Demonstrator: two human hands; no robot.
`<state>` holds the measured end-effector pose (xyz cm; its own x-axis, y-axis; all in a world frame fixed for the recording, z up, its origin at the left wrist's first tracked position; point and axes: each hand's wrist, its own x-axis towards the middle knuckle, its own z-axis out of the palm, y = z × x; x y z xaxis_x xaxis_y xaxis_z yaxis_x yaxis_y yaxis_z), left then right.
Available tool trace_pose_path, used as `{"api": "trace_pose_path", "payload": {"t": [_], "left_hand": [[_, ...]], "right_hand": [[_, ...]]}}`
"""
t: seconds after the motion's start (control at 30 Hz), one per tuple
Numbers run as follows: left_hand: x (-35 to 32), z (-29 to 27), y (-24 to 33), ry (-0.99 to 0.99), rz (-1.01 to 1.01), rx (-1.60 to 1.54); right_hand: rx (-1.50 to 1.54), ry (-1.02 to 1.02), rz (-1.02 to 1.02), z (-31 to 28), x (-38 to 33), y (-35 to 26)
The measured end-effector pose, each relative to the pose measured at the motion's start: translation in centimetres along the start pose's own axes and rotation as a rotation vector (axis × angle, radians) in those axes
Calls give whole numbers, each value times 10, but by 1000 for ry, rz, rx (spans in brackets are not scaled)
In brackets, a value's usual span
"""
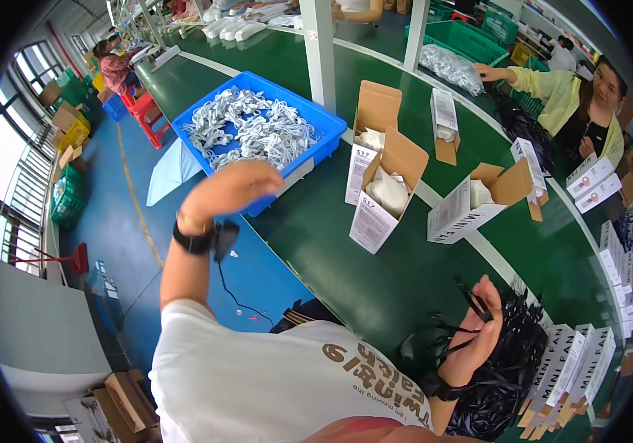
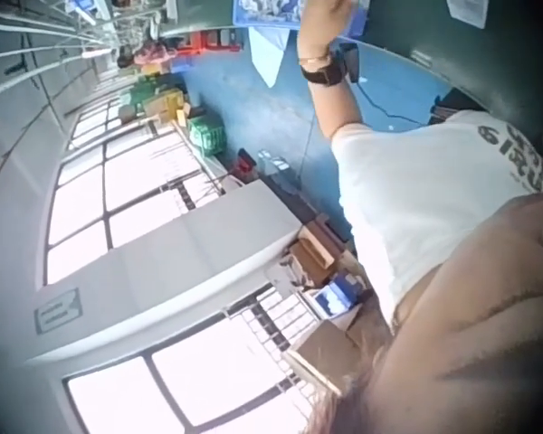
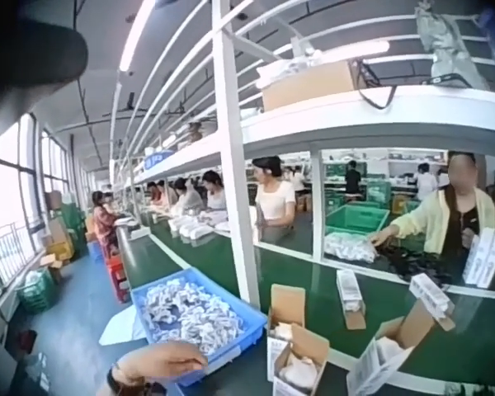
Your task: The person assembles product packaging by folding the bottom flaps of a box, inserting a lanyard and a charging cable, and then closing the top flap before setting it aside.
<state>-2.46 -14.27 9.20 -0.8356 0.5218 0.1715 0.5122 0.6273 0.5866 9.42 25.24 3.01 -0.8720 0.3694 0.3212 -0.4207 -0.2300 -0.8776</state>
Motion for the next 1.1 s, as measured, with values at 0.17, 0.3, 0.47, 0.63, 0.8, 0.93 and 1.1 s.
{"api": "trace_pose_path", "payload": {"t": [0.17,0.3,0.47,0.63,0.8,0.93,1.1], "left_hand": [[40,-18,-104,20,-20,171],[60,-20,-117,-209,-112,575],[60,-35,-133,59,-80,566],[46,-34,-97,526,-87,218],[20,-31,-88,592,-431,207],[16,-12,-55,665,-351,-48],[4,61,50,596,-9,-619]], "right_hand": [[293,31,-30,-34,3,23],[399,-16,54,-56,1,39],[257,111,90,-48,3,47],[197,149,176,-42,3,50],[144,123,226,-42,-9,48],[95,93,221,-40,-5,53],[-29,38,233,-38,-11,53]]}}
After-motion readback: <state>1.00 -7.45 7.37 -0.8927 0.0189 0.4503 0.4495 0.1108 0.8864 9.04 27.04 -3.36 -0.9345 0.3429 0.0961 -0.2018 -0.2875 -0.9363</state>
